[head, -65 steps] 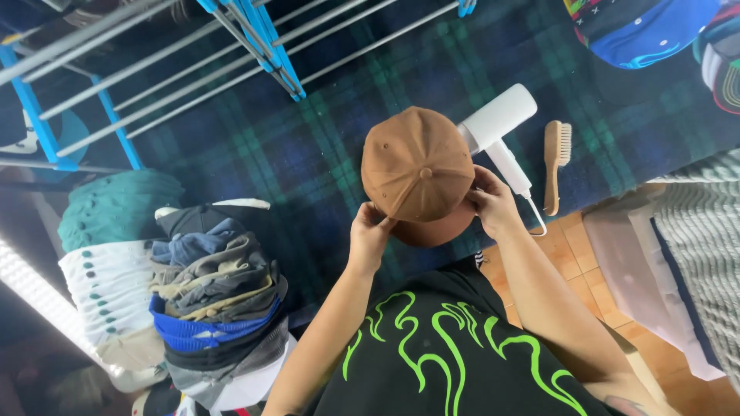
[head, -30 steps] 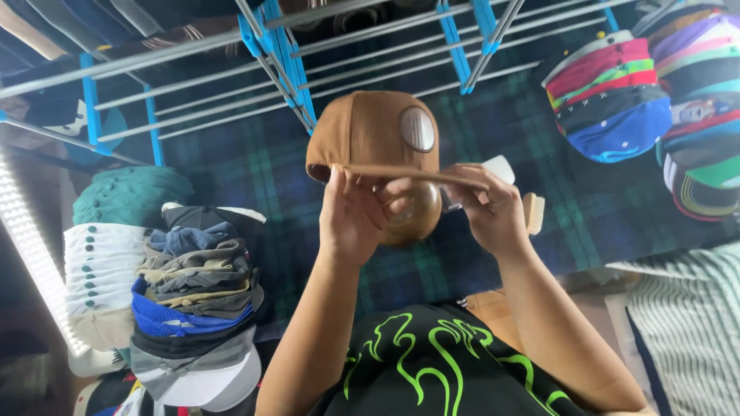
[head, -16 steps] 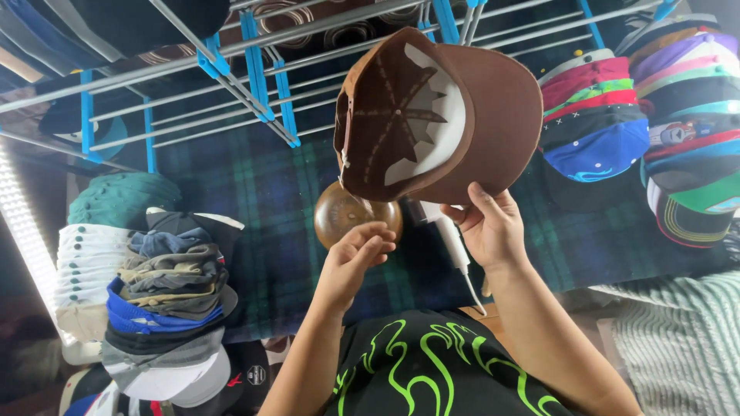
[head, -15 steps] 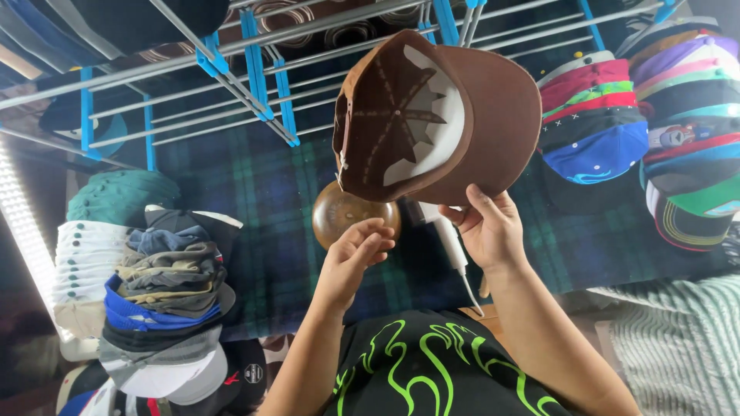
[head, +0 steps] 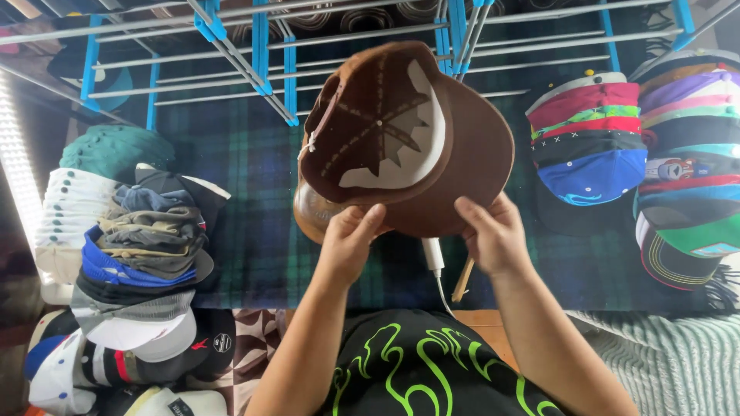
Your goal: The person cleans a brown baseball cap by brushing its surface with a wooden brush and then using a handheld steamer to apply steam to the exterior and interior. The cap is placed on a wooden form, brushed, steamed, and finally hung on a metal rack.
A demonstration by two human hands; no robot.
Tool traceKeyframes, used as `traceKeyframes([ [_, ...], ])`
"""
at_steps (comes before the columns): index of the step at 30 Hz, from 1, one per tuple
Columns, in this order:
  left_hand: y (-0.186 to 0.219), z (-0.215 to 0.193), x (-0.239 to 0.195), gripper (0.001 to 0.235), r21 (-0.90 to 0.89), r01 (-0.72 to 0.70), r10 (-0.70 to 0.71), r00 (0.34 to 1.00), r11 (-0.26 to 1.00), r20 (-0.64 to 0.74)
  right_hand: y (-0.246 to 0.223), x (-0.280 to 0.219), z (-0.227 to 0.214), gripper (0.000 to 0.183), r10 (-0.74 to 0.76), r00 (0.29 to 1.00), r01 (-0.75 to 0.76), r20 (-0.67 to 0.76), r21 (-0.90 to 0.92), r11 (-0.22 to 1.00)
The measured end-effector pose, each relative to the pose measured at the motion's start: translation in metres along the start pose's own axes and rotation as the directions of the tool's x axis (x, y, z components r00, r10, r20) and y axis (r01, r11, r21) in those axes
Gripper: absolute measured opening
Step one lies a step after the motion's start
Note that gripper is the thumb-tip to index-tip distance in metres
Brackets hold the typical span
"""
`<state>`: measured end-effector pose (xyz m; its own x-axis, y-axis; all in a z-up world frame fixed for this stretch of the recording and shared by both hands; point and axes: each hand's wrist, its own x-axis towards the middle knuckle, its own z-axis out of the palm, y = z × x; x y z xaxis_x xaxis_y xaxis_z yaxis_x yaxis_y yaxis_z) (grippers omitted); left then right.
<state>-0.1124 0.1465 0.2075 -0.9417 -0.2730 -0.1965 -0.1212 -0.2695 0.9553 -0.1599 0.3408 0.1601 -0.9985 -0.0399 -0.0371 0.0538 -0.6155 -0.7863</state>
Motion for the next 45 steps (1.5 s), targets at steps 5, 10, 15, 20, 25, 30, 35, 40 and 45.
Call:
traceKeyframes([
  [5,-0.023,-0.013,0.001,0.014,-0.117,0.004,-0.01,0.999,0.993,-0.052,-0.014,0.008,-0.007,0.02,0.007,1.0,-0.006,0.009,-0.116,0.993],
  [10,-0.023,0.004,-0.006,0.031,-0.216,0.051,-0.069,0.995,0.975,-0.078,-0.009,-0.004,0.007,0.026,0.093,0.995,-0.087,0.036,-0.158,0.984],
  [15,-0.006,-0.009,0.0,0.031,-0.063,0.031,-0.034,0.998,0.998,-0.052,0.003,0.005,-0.022,0.016,0.151,0.988,-0.144,0.032,-0.152,0.978],
  [20,0.012,-0.013,-0.007,0.025,-0.017,0.017,-0.017,1.0,1.0,-0.011,-0.03,-0.002,0.025,0.017,0.156,0.987,-0.145,0.031,-0.218,0.965],
  [25,0.021,-0.019,-0.016,0.024,-0.1,0.029,-0.032,0.999,0.995,-0.025,-0.013,-0.003,0.032,0.016,0.146,0.989,-0.132,0.032,-0.266,0.955],
  [30,0.007,-0.054,-0.009,0.031,0.16,-0.017,0.017,1.0,0.987,0.0,0.007,-0.01,0.041,0.021,0.127,0.992,-0.091,0.024,-0.563,0.821],
  [35,0.026,-0.093,-0.004,0.029,0.238,-0.003,-0.004,1.0,0.971,0.028,0.071,-0.009,0.011,0.033,0.159,0.984,-0.176,-0.077,-0.547,0.819],
  [40,0.008,-0.131,0.007,0.028,0.12,0.065,-0.061,0.997,0.991,-0.04,0.174,-0.007,-0.104,0.061,0.065,0.933,-0.36,-0.354,-0.916,0.177],
  [45,0.011,-0.154,0.012,0.032,-0.065,0.089,-0.093,0.994,0.994,-0.055,0.199,-0.019,-0.107,0.076,0.075,0.903,-0.405,-0.422,-0.898,-0.173],
])
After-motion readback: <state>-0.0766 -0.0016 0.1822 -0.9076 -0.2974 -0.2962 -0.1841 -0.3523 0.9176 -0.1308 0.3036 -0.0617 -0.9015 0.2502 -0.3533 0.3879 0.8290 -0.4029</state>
